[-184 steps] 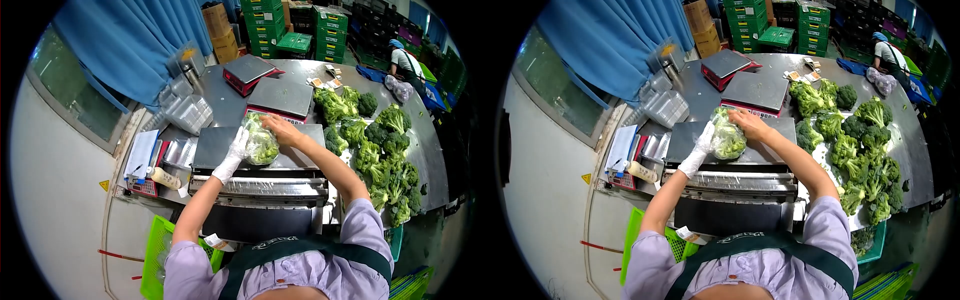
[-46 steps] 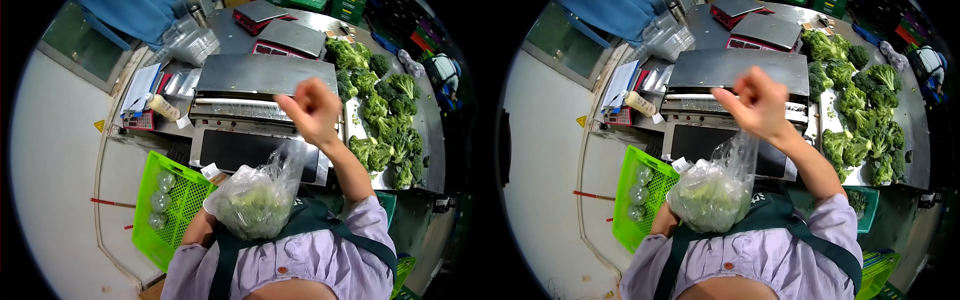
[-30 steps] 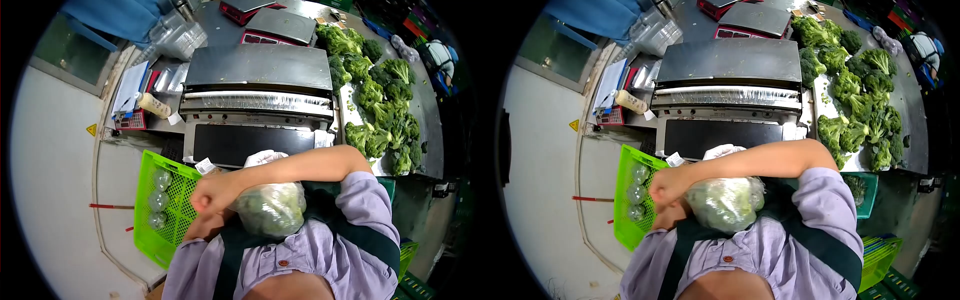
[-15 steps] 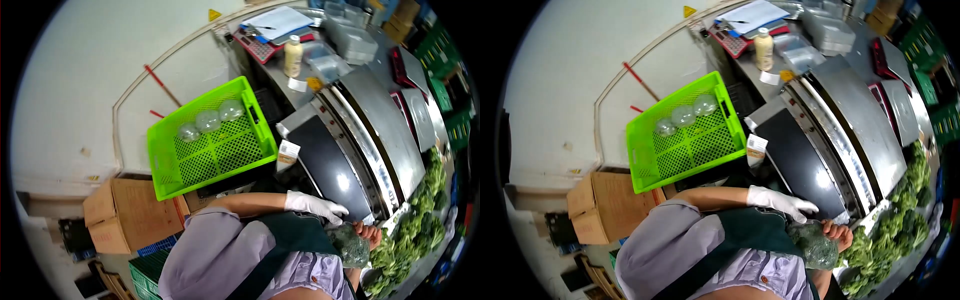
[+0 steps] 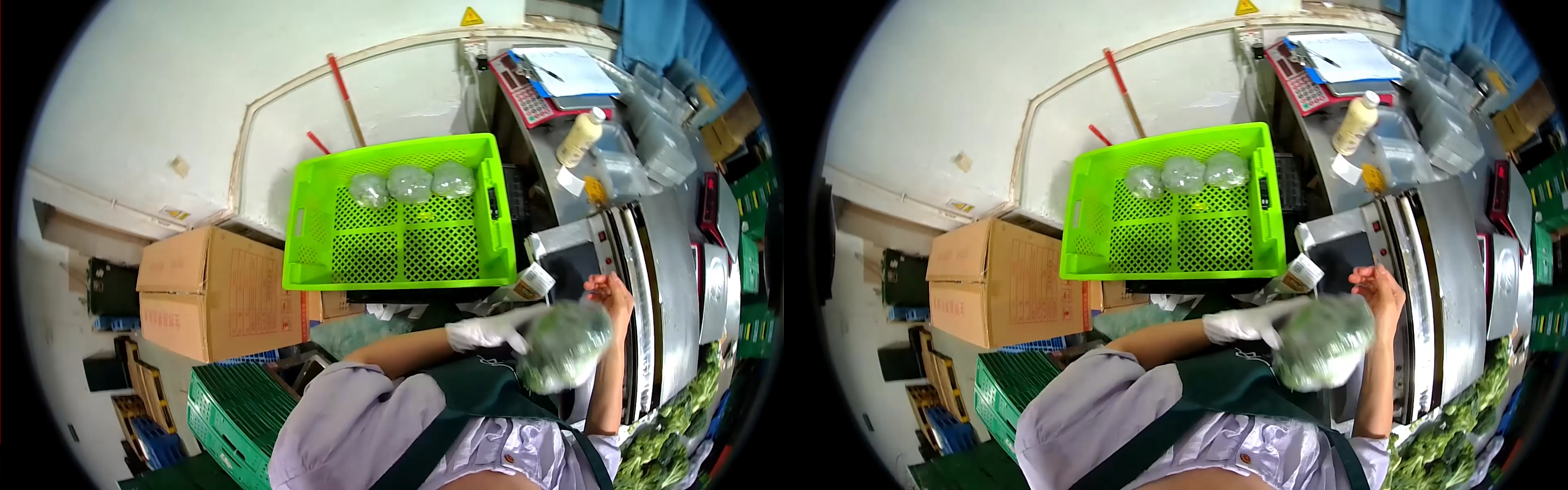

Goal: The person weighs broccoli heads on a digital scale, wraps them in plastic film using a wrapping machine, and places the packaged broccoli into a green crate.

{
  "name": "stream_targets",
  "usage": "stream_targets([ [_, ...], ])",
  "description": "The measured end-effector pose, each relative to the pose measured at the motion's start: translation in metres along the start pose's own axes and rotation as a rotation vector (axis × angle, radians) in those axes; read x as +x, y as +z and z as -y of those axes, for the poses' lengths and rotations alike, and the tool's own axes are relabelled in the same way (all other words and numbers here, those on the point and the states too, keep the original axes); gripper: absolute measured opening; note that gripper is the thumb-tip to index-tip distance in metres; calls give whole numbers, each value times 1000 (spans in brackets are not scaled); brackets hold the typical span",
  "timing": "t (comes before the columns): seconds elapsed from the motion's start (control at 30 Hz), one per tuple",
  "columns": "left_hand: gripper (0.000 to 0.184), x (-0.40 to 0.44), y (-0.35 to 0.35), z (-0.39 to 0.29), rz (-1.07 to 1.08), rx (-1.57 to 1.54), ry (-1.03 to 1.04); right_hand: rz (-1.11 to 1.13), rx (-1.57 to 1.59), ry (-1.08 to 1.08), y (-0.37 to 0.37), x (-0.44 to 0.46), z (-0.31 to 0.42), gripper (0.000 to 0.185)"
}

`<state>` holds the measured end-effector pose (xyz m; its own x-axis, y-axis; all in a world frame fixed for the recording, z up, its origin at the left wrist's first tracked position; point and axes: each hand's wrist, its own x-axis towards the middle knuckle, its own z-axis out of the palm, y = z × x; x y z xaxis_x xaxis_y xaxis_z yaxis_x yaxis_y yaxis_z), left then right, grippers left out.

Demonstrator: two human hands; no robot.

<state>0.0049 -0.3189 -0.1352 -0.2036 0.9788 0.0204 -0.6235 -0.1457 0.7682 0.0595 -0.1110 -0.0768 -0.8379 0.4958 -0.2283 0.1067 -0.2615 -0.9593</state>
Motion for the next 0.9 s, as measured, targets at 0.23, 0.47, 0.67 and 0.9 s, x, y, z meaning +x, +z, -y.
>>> stream_targets([
  [0.23,50,-162,-179,-49,-1075,89,479,172,-288,42,30,6,-27,32],
  [0.47,66,-284,-326,-83,-1845,334,690,253,-417,265,48,-18,-60,32],
  [0.67,95,-279,-393,-71,-2208,806,402,298,-493,396,61,-30,-65,34],
  [0.9,101,-283,-394,-72,-2078,529,585,288,-492,448,72,-45,-70,37],
])
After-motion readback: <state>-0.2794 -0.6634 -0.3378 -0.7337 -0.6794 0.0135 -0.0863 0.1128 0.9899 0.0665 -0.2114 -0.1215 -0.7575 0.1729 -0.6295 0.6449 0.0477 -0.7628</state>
